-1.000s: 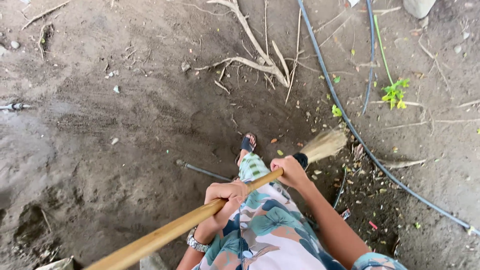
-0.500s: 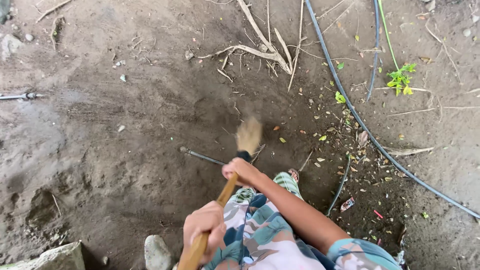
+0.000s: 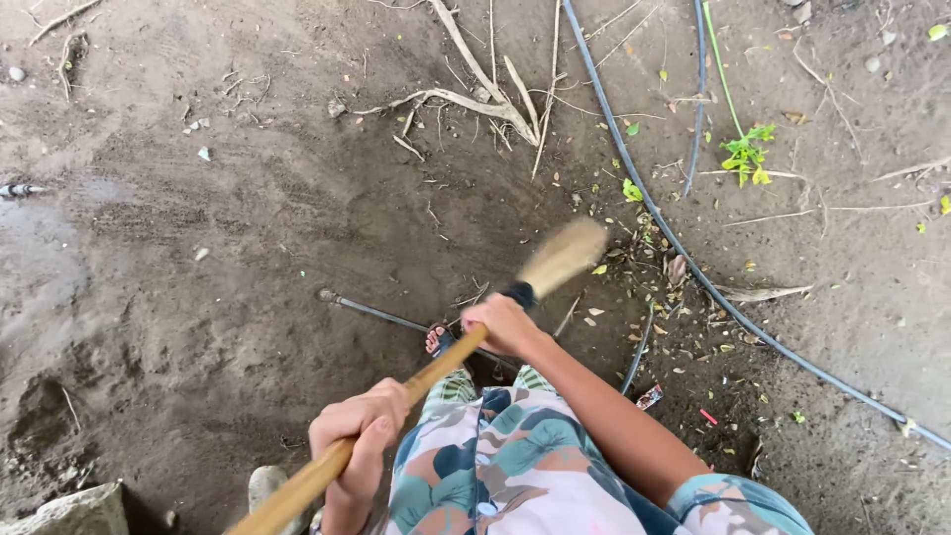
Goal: Sweeping a dirt floor outdoors using a broom.
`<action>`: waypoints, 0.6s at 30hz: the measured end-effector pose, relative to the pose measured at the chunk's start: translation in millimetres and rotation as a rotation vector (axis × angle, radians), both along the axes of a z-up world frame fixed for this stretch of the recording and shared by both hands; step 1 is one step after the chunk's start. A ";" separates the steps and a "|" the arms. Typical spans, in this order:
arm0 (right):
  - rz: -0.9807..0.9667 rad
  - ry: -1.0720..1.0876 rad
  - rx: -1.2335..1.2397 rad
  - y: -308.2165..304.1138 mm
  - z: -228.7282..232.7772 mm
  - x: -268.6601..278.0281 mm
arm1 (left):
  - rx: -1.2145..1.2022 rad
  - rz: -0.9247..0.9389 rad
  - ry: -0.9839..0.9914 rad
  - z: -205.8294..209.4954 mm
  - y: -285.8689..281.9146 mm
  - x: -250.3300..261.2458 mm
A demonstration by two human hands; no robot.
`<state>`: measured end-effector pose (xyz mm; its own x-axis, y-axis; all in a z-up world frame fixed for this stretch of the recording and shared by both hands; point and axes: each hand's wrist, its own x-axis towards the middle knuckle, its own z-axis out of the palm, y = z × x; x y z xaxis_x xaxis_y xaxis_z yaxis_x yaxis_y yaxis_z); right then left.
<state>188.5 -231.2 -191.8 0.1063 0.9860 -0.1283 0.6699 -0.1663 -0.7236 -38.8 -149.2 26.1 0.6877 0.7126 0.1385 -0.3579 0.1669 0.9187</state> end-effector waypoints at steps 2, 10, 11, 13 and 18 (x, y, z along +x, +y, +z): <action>0.051 0.013 0.270 22.5 -11.1 4.5 | 0.265 0.015 0.042 19.5 -12.0 17.9; 0.113 0.132 0.135 -68.5 -68.2 43.4 | 0.232 -0.036 0.240 -45.2 -58.7 62.5; 0.108 0.119 0.041 -91.1 -74.9 48.2 | 0.086 -0.025 0.234 -58.9 -62.1 62.6; 0.102 0.070 0.006 -114.9 -72.1 57.8 | 0.003 0.003 0.189 -62.5 -67.1 64.1; 0.007 0.052 -0.165 -132.7 -17.8 82.3 | -0.119 0.016 0.073 -32.6 -87.5 88.6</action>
<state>270.9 -363.9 -209.6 0.0888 0.9519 -0.2934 0.6339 -0.2812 -0.7205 49.8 -236.7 -6.6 0.6815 0.7319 0.0021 -0.2945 0.2716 0.9163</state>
